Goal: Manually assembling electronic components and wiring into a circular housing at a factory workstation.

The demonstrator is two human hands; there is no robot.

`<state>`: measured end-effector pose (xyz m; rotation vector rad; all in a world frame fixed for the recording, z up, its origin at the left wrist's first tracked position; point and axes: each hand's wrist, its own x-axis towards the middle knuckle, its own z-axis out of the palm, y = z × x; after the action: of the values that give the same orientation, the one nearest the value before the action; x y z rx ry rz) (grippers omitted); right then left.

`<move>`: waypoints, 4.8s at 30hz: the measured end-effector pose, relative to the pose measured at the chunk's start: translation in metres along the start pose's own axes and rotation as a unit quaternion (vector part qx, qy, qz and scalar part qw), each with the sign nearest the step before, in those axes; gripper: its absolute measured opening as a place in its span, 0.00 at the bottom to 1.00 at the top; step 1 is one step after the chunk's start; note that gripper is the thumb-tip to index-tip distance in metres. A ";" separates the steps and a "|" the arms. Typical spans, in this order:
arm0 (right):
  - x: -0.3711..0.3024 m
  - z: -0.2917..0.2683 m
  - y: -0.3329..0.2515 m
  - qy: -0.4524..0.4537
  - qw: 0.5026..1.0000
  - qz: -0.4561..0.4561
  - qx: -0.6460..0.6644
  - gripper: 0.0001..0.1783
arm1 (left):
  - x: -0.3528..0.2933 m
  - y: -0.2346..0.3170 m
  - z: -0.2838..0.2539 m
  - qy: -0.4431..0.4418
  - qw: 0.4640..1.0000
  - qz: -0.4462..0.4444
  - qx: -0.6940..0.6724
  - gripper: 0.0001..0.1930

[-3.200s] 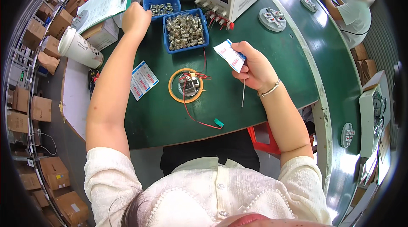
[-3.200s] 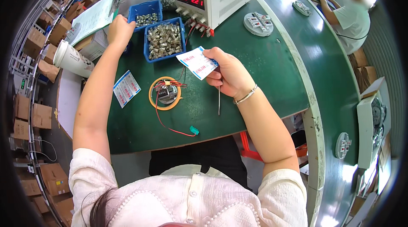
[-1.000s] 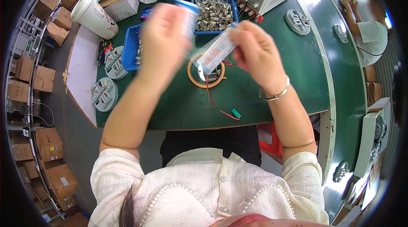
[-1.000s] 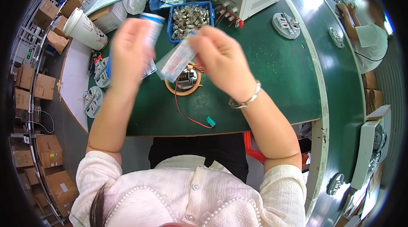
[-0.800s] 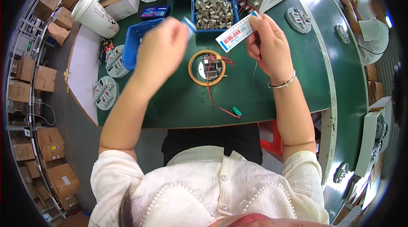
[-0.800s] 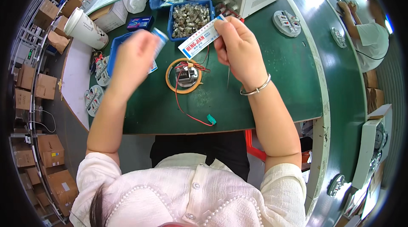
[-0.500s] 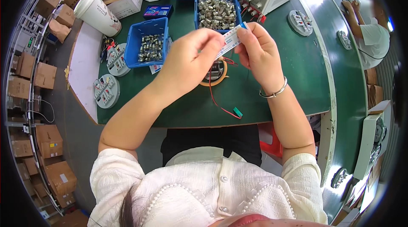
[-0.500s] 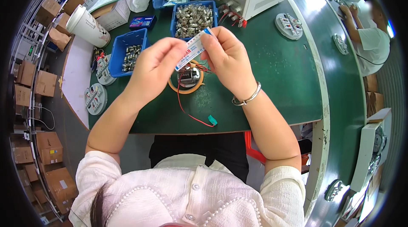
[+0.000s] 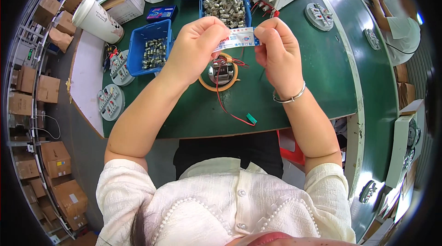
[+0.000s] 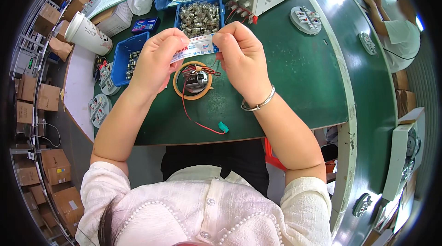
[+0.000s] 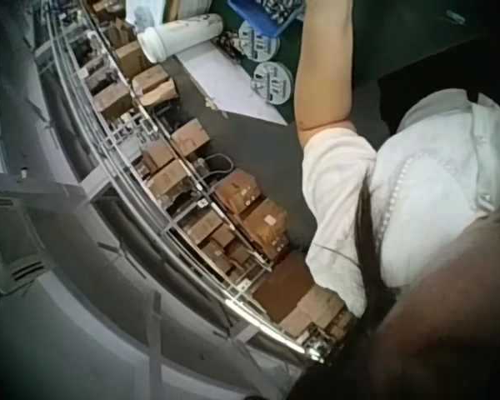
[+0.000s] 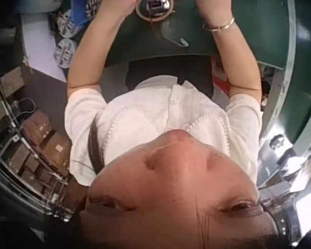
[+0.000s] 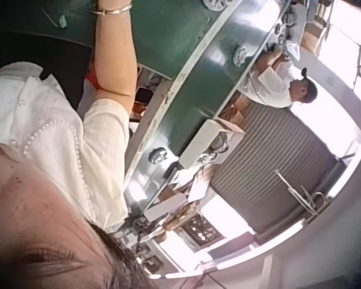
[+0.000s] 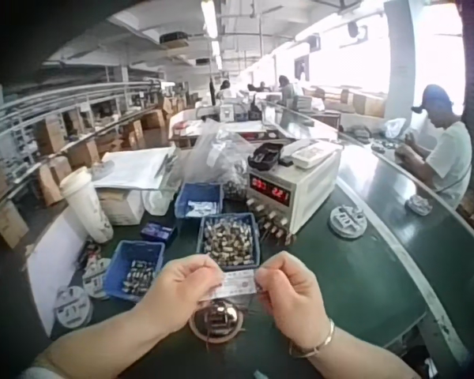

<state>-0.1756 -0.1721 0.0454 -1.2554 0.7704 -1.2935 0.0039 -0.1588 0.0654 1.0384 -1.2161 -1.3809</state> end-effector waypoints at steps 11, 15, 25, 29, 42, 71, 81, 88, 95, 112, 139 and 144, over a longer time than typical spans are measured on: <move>0.009 -0.015 -0.011 0.168 0.967 -0.024 0.191 0.09 | 0.008 -0.005 -0.013 0.032 0.994 0.076 -0.071 0.09; 0.013 -0.030 -0.019 0.064 0.987 0.038 0.143 0.07 | 0.005 0.004 -0.019 0.061 0.994 0.071 0.057 0.10; 0.002 -0.005 0.010 0.019 0.984 -0.076 -0.163 0.09 | -0.006 0.008 0.010 -0.031 0.989 -0.025 0.140 0.12; 0.004 -0.006 -0.005 0.018 0.991 -0.005 -0.133 0.10 | -0.005 0.009 0.009 -0.051 0.980 0.003 0.193 0.12; 0.023 -0.040 -0.003 0.105 0.976 0.095 0.166 0.13 | 0.028 0.010 -0.015 -0.099 0.989 0.010 0.110 0.16; 0.009 -0.024 -0.005 -0.090 0.994 0.041 0.044 0.20 | 0.019 0.018 0.003 -0.095 0.987 -0.020 0.127 0.17; 0.020 -0.028 0.002 -0.046 0.996 0.068 0.021 0.18 | 0.074 0.000 -0.015 0.056 0.909 0.156 0.382 0.16; 0.023 -0.031 -0.003 -0.004 0.992 0.110 0.067 0.21 | 0.183 -0.006 -0.098 0.204 0.654 0.196 0.701 0.17; 0.021 -0.031 -0.004 0.010 0.993 0.114 0.039 0.26 | 0.150 0.023 -0.062 0.150 0.597 0.206 0.761 0.18; 0.017 -0.026 -0.012 -0.014 0.963 0.237 0.128 0.12 | 0.041 0.001 0.008 -0.024 0.627 0.563 0.539 0.08; 0.014 -0.023 -0.010 0.008 0.975 0.196 0.104 0.13 | 0.015 -0.003 0.017 -0.018 0.982 0.127 0.142 0.16; 0.000 -0.008 -0.010 -0.021 0.988 0.154 0.018 0.13 | -0.007 -0.003 0.014 -0.016 0.996 0.053 0.070 0.17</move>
<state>-0.1858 -0.1729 0.0529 -1.0834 0.8690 -1.0224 -0.0089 -0.1500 0.0644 1.0348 -1.3882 -1.2499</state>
